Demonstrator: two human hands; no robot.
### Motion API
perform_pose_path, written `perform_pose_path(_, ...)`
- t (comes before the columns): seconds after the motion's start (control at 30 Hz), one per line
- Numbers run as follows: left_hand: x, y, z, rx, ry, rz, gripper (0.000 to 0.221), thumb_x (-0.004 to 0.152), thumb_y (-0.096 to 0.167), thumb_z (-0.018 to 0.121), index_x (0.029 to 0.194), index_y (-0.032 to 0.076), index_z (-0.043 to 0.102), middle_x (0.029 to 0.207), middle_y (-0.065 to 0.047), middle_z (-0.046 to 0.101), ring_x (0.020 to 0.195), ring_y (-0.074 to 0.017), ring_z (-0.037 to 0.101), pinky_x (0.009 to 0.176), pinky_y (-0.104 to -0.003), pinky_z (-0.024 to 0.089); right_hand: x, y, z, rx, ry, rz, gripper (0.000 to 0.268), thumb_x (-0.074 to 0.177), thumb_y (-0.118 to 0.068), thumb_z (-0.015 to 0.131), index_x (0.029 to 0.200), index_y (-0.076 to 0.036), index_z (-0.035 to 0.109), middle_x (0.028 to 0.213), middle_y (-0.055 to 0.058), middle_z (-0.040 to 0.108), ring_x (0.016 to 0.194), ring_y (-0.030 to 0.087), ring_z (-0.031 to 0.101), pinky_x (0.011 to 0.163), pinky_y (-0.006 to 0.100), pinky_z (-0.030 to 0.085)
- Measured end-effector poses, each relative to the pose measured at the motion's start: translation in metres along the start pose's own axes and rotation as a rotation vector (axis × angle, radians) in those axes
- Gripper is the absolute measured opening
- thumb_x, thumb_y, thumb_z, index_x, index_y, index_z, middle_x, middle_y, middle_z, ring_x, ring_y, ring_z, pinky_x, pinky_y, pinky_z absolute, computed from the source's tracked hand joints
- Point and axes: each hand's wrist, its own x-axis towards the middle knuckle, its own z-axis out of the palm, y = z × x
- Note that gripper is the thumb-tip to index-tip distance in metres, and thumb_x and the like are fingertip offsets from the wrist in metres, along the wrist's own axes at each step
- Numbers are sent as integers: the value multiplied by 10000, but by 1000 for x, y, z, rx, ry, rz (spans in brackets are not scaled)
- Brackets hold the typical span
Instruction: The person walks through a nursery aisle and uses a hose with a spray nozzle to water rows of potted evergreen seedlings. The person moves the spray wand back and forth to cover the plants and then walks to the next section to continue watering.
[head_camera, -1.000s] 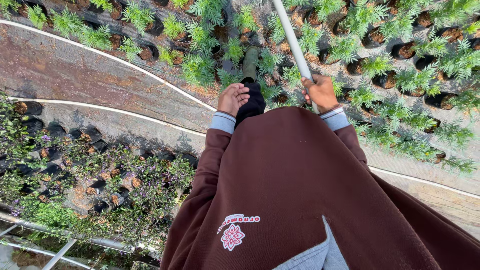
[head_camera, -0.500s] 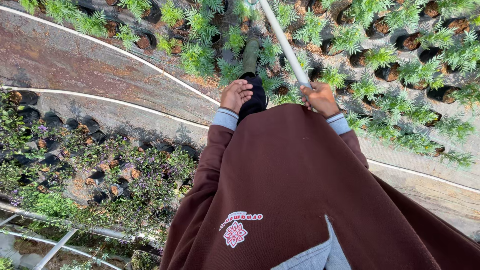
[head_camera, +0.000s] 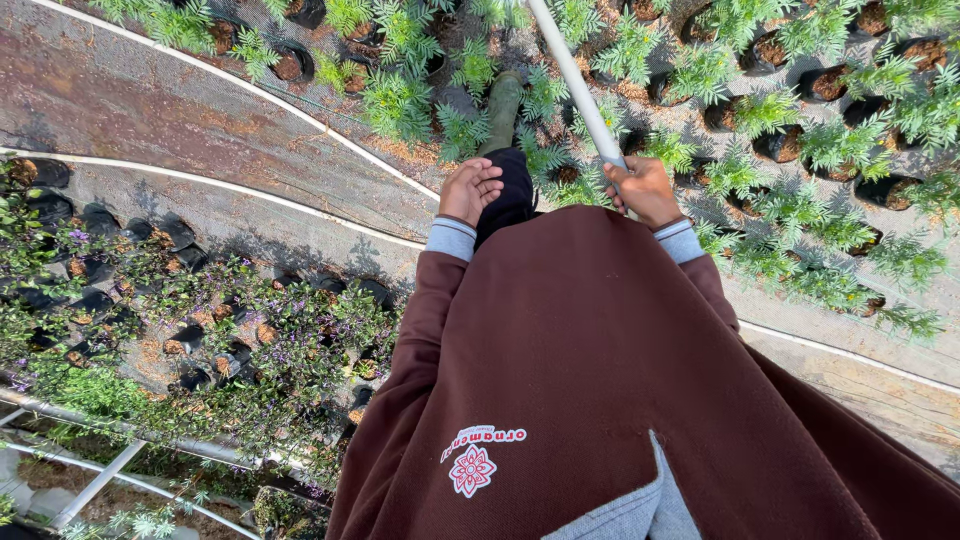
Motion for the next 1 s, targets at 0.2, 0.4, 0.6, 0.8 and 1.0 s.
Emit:
perform_pose_path(0.2, -12, 4, -2, -13, 40, 25, 204, 1013, 184, 543, 1113, 31, 633, 992, -137, 721, 818, -242, 683, 739, -380, 569, -3, -1, 4, 6, 0, -31, 308, 1006, -160, 659, 1142, 117, 677, 655, 30, 625, 463, 65, 526, 374, 252, 437)
perform_pose_path(0.4, -23, 7, 0, 16, 63, 30, 207, 1013, 189, 531, 1109, 34, 628, 985, -135, 715, 818, -237, 682, 744, -369, 568, -5, -5, 5, 16, 12, -4, 317, 1003, -164, 667, 1163, 110, 665, 658, 25, 614, 463, 61, 519, 381, 249, 436)
perform_pose_path(0.6, -28, 3, -7, -32, 78, 62, 211, 1015, 172, 532, 1117, 19, 637, 988, -143, 718, 813, -239, 678, 739, -369, 565, -5, -5, 2, -19, 13, 16, 319, 1006, -191, 666, 1172, 80, 663, 667, 23, 632, 467, 51, 525, 383, 239, 426)
perform_pose_path(0.8, -24, -3, -8, -53, 85, 58, 198, 1000, 163, 527, 1099, 27, 631, 977, -152, 720, 799, -246, 688, 716, -375, 575, -18, -10, -6, -128, -3, 29, 291, 1021, -199, 656, 1096, 79, 700, 669, 35, 633, 495, 66, 535, 435, 237, 428)
perform_pose_path(1.0, -27, -9, -18, -76, 102, 55, 210, 999, 165, 521, 1114, 24, 627, 982, -148, 720, 801, -242, 687, 717, -366, 574, -37, -12, -20, -208, -41, 115, 312, 1001, -253, 633, 1140, 17, 704, 681, 21, 636, 520, 62, 545, 456, 241, 430)
